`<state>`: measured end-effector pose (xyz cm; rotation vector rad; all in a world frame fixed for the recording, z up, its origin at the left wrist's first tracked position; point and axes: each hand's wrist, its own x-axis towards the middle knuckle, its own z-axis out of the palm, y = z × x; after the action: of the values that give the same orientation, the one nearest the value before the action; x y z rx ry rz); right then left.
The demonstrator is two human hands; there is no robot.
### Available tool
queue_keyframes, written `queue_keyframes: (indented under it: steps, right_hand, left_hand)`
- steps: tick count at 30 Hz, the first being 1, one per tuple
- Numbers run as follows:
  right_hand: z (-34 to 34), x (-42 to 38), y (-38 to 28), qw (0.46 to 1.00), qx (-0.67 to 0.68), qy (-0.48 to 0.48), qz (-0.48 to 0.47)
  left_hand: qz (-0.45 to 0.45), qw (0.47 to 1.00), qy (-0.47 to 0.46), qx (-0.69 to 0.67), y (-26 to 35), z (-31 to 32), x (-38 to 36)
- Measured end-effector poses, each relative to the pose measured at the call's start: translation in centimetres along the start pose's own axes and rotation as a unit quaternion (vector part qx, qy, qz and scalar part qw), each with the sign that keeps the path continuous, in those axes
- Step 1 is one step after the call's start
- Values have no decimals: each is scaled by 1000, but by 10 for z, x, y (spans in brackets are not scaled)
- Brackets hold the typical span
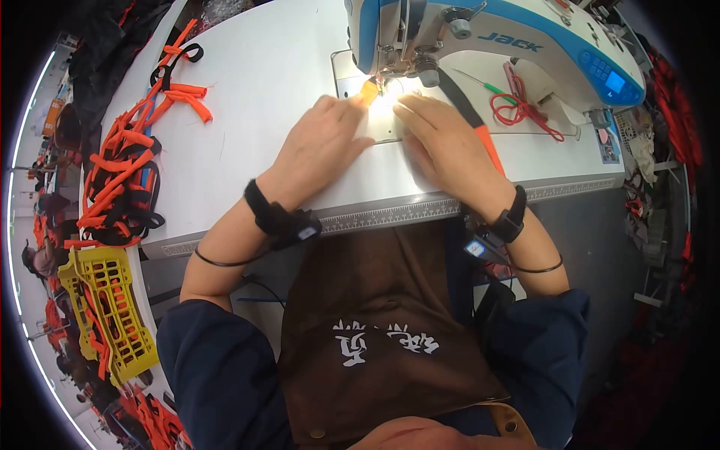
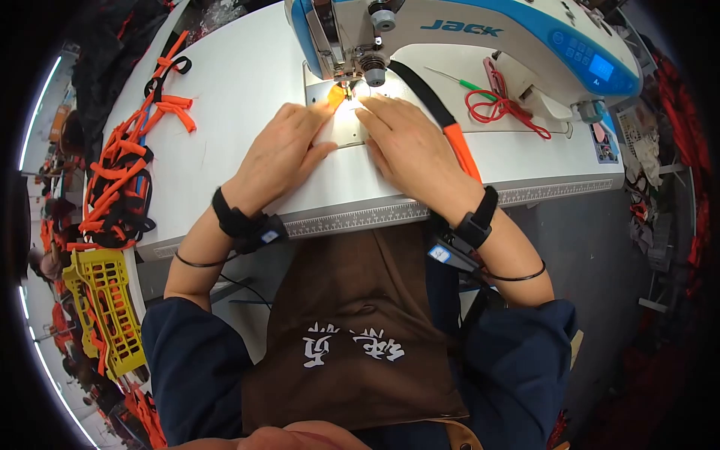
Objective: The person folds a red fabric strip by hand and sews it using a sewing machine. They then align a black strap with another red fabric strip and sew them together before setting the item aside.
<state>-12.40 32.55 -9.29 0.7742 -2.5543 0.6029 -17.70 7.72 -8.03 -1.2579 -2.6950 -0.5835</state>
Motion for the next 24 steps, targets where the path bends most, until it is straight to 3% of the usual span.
queue_keyframes:
  steps: [8, 14, 24]
  right_hand:
    - [3, -41, -44, 996, 87, -7, 22]
    - [13, -64, -51, 997, 81, -5, 15]
    - [14, -67, -53, 994, 103, 21, 6]
  left_hand:
    - [47, 997, 24, -62, 49, 12, -44]
    - [30, 997, 50, -42, 75, 19, -67]
    - [18, 987, 151, -60, 79, 37, -84]
